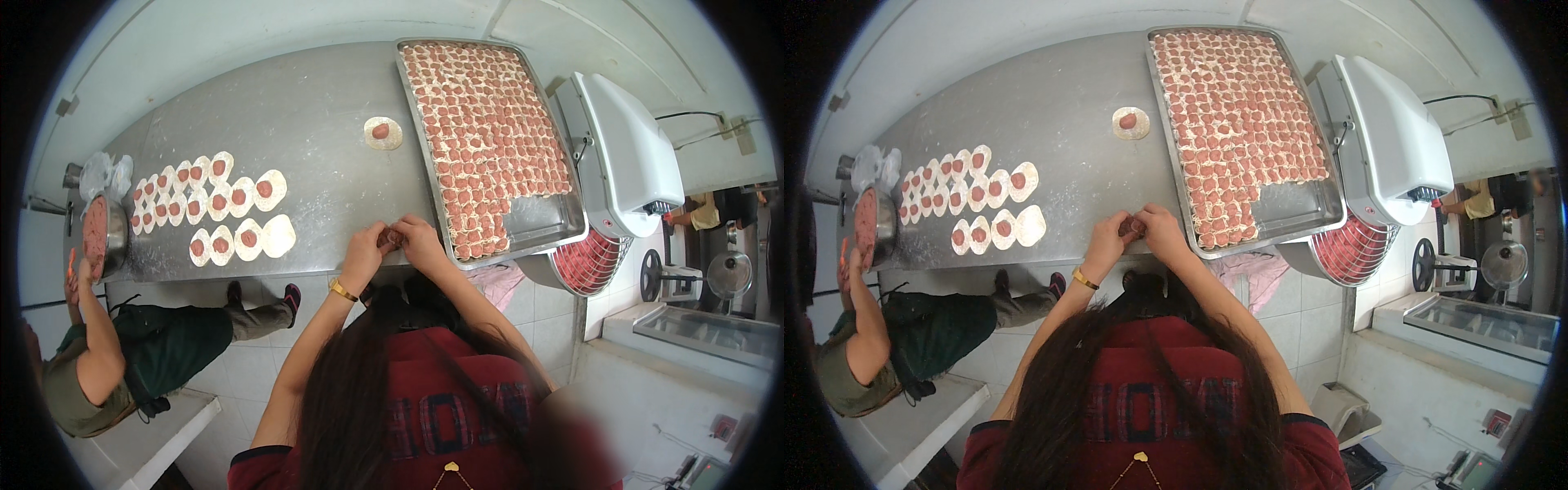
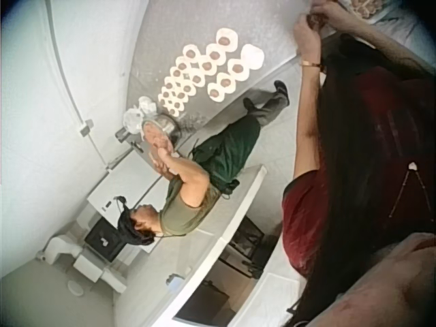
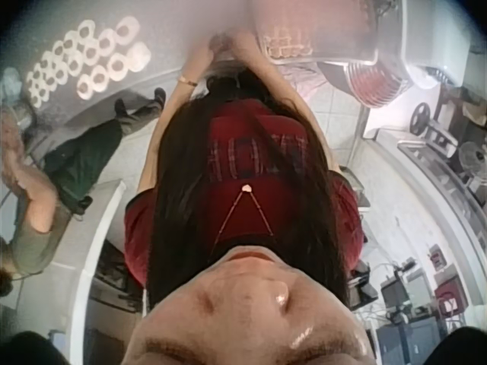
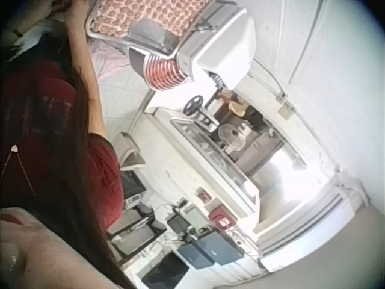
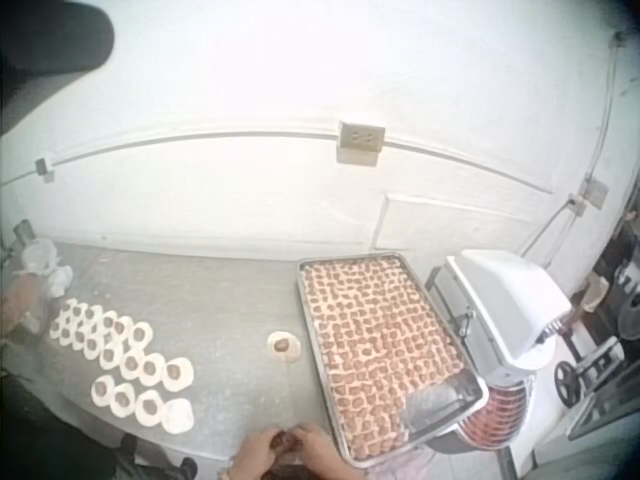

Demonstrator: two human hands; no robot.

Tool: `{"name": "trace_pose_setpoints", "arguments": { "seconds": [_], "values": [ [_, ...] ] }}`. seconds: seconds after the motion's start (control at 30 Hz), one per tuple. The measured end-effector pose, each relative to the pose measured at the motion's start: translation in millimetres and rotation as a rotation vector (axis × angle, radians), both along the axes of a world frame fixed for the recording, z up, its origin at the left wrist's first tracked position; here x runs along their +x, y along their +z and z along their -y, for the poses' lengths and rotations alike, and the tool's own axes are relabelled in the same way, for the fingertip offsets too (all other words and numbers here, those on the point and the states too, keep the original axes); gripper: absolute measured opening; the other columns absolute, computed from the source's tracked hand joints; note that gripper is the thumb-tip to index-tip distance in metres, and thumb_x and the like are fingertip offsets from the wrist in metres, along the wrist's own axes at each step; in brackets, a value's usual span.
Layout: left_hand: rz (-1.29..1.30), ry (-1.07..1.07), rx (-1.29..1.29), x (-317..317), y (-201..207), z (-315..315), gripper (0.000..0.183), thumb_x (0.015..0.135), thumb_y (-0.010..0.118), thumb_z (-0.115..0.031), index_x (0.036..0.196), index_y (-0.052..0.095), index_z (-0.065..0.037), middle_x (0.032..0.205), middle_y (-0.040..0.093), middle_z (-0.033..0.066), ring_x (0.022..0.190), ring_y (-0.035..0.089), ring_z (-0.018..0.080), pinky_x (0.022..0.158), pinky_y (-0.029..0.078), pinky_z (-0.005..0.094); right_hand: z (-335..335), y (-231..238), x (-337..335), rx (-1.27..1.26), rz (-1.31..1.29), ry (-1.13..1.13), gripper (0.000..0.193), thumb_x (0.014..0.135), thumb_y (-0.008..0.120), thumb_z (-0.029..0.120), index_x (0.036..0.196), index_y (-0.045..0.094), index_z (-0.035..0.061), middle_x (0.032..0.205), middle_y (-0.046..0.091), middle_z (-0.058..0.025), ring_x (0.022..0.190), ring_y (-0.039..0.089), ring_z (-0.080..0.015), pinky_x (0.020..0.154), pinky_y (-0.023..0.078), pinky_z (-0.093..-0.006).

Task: The person places small meat portions onto round dough wrappers and folds them into dumplings. The finished dumplings are placed onto a metal tray. A coworker assists by adding meat to additional wrappers.

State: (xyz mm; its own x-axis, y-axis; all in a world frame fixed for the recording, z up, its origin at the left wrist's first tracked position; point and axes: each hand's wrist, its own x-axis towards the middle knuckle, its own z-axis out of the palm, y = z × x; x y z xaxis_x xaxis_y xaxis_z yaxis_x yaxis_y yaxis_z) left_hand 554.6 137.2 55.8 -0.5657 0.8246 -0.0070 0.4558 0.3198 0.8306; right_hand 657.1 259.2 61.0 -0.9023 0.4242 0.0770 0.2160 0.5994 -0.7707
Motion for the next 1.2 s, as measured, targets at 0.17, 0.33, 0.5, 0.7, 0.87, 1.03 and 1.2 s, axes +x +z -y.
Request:
{"name": "trace_pose_setpoints", "arguments": {
  "seconds": [0.17, 0.33, 0.5, 0.7, 0.87, 1.03, 1.2],
  "values": [
    [0.047, 0.015, 0.008, -1, 4, 2, 0.024, 0.073, 0.07, -0.002, 0.094, 0.059, 0.0, 0.079, 0.066, 0.0144, 0.073, 0.066, 0.0264, 0.066, 0.052, 0.0331, 2, -3, 1, 0.132, -0.058, -0.105, 0.024, 0.069, 0.056, -0.007, 0.091, 0.064, 0.0017, 0.084, 0.06, -0.014, 0.081, 0.06, -0.0342, 0.07, 0.049, -0.0397],
    [0.071, 0.026, 0.004, 0, 7, 1, 0.025, 0.072, 0.071, -0.001, 0.094, 0.06, 0.0, 0.08, 0.066, 0.0168, 0.075, 0.066, 0.0305, 0.066, 0.051, 0.0367, 1, -2, -2, 0.013, -0.075, -0.033, 0.022, 0.069, 0.058, -0.006, 0.089, 0.064, 0.0019, 0.084, 0.06, -0.0146, 0.081, 0.06, -0.035, 0.07, 0.049, -0.0403],
    [-0.036, 0.047, 0.043, -1, 7, 1, 0.023, 0.072, 0.069, 0.0, 0.093, 0.06, 0.0, 0.085, 0.065, 0.017, 0.079, 0.064, 0.0315, 0.069, 0.05, 0.0378, 0, -5, -3, 0.121, -0.046, -0.099, 0.022, 0.069, 0.059, -0.005, 0.089, 0.064, 0.0025, 0.084, 0.06, -0.0143, 0.082, 0.061, -0.0353, 0.071, 0.05, -0.0403],
    [-0.051, 0.037, 0.05, -2, 4, 0, 0.022, 0.072, 0.068, 0.0, 0.093, 0.061, -0.001, 0.086, 0.064, 0.016, 0.081, 0.063, 0.0311, 0.07, 0.049, 0.038, 0, -7, -3, 0.017, 0.014, -0.05, 0.037, 0.068, 0.062, -0.004, 0.103, 0.06, 0.004, 0.096, 0.058, -0.0144, 0.09, 0.059, -0.0354, 0.074, 0.049, -0.0415],
    [-0.03, 0.089, 0.036, -12, -3, 8, 0.019, 0.075, 0.065, -0.002, 0.094, 0.062, -0.002, 0.082, 0.064, 0.0161, 0.075, 0.063, 0.0312, 0.069, 0.05, 0.0376, 8, -4, 1, 0.127, -0.039, -0.131, 0.032, 0.07, 0.061, -0.002, 0.101, 0.06, 0.0056, 0.091, 0.055, -0.0139, 0.083, 0.059, -0.036, 0.071, 0.049, -0.0417],
    [-0.191, 0.184, 0.032, -64, -10, -3, 0.019, 0.075, 0.064, -0.005, 0.094, 0.063, -0.001, 0.08, 0.064, 0.017, 0.072, 0.062, 0.0302, 0.069, 0.05, 0.0384, 13, 0, -7, 0.149, 0.056, -0.084, 0.021, 0.073, 0.06, 0.002, 0.093, 0.058, 0.005, 0.087, 0.053, -0.0128, 0.08, 0.059, -0.0337, 0.07, 0.049, -0.0415],
    [-0.247, 0.24, -0.054, -115, -19, -52, 0.02, 0.075, 0.066, -0.01, 0.093, 0.063, -0.002, 0.08, 0.063, 0.0163, 0.071, 0.061, 0.029, 0.069, 0.049, 0.0389, -26, 28, 37, 0.109, -0.144, -0.297, 0.027, 0.07, 0.06, 0.0, 0.097, 0.059, 0.0055, 0.089, 0.056, -0.0122, 0.078, 0.06, -0.0309, 0.073, 0.049, -0.0387]
  ]
}}
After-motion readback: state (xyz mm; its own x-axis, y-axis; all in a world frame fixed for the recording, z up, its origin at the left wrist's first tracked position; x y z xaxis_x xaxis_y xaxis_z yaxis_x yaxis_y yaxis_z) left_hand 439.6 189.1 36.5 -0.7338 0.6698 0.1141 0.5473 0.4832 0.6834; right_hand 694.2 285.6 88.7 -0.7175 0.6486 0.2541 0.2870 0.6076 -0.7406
